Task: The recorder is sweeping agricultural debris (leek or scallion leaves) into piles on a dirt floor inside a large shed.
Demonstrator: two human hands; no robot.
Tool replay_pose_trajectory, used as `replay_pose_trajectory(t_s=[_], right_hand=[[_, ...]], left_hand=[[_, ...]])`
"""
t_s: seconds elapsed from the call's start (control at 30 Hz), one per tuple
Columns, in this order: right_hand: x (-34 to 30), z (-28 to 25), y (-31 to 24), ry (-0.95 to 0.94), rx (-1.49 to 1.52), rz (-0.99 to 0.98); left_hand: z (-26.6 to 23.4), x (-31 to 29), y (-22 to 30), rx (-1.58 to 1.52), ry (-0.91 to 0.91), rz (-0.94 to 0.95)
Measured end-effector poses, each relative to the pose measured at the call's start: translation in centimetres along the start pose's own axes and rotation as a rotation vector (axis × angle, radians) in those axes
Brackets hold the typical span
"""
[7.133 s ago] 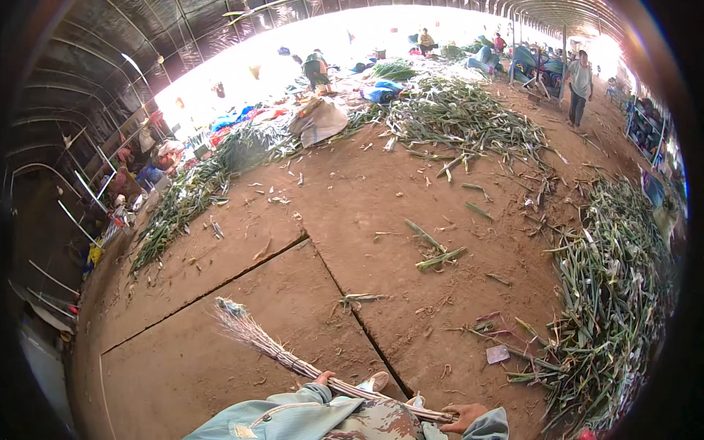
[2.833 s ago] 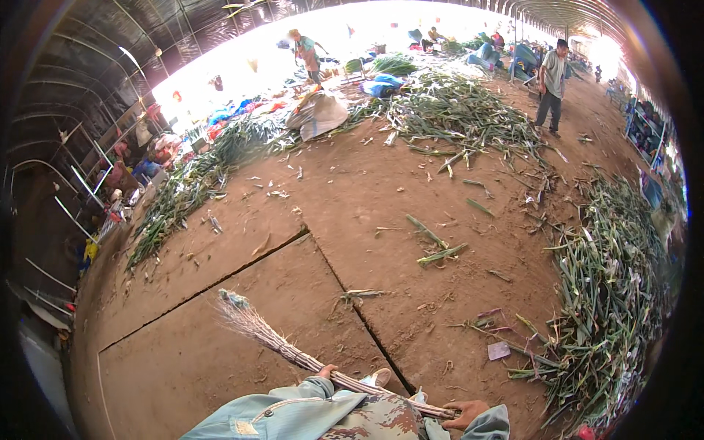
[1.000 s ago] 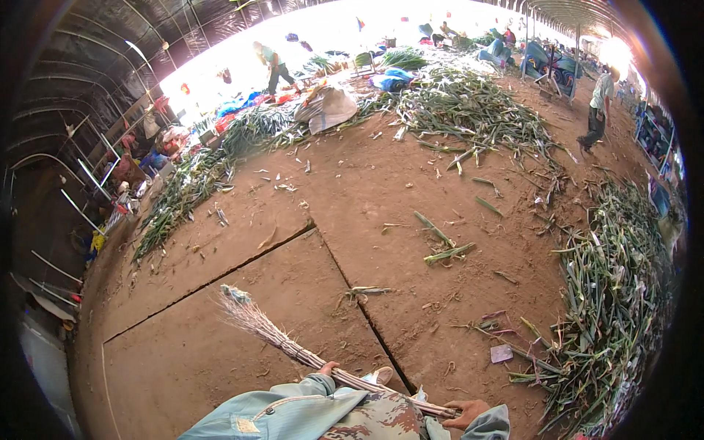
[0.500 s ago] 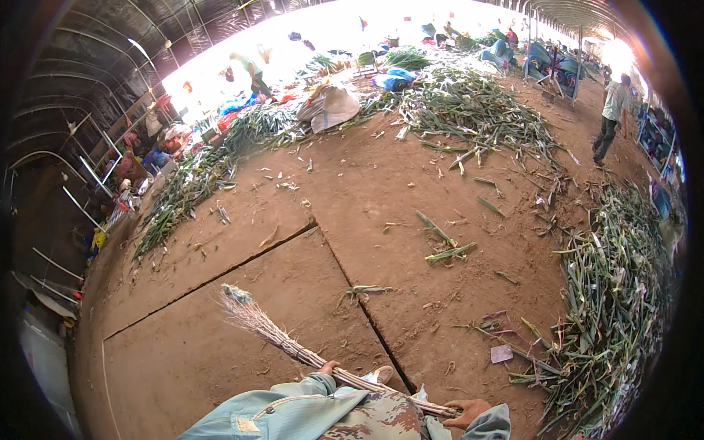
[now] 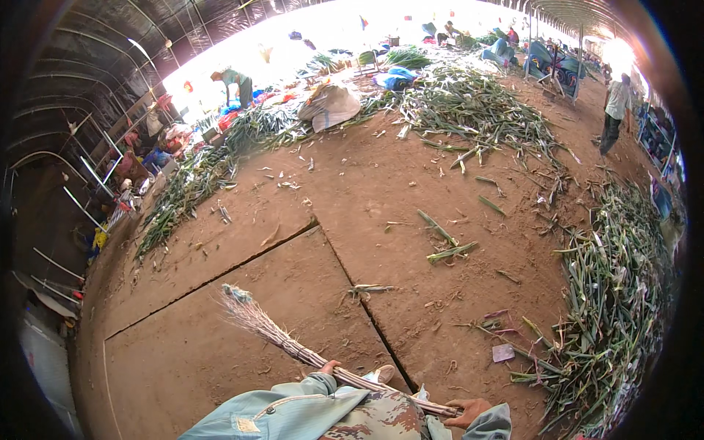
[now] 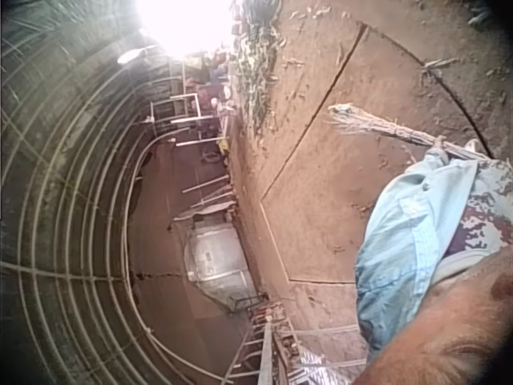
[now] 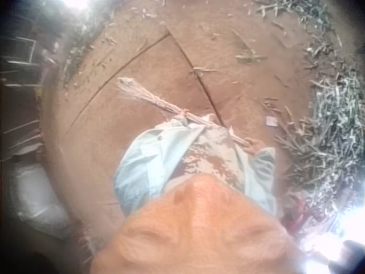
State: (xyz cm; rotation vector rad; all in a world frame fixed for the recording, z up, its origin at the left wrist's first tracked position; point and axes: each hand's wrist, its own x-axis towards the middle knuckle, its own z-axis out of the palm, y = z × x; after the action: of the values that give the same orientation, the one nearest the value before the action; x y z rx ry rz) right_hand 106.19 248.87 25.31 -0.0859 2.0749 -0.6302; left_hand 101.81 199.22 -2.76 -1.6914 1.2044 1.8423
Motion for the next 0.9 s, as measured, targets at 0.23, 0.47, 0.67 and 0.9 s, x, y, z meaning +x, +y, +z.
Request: replay_pose_trajectory(t_s=[0.23,0.47,0.67,0.9], right_hand=[[0.7,0.1,0.2,-0.036,-0.02,-0.001],[0.1,-0.1,-0.5,-0.037,0.013,0.002],[-0.2,-0.1,-0.9,0.036,0.014,0.013],[-0.4,-0.3,-2.3,0.056,0.048,-0.068]], left_hand=[[-1.3,0.8,-0.5,-0.01,-0.007,0.032],[-1.2,0.4,-0.1,-0.046,-0.045,-0.059],[-0.4,-0.3,-0.7,-0.05,-0.021,-0.025],[-2.7,2.0,-0.7,-0.096,-0.158,-0.014]])
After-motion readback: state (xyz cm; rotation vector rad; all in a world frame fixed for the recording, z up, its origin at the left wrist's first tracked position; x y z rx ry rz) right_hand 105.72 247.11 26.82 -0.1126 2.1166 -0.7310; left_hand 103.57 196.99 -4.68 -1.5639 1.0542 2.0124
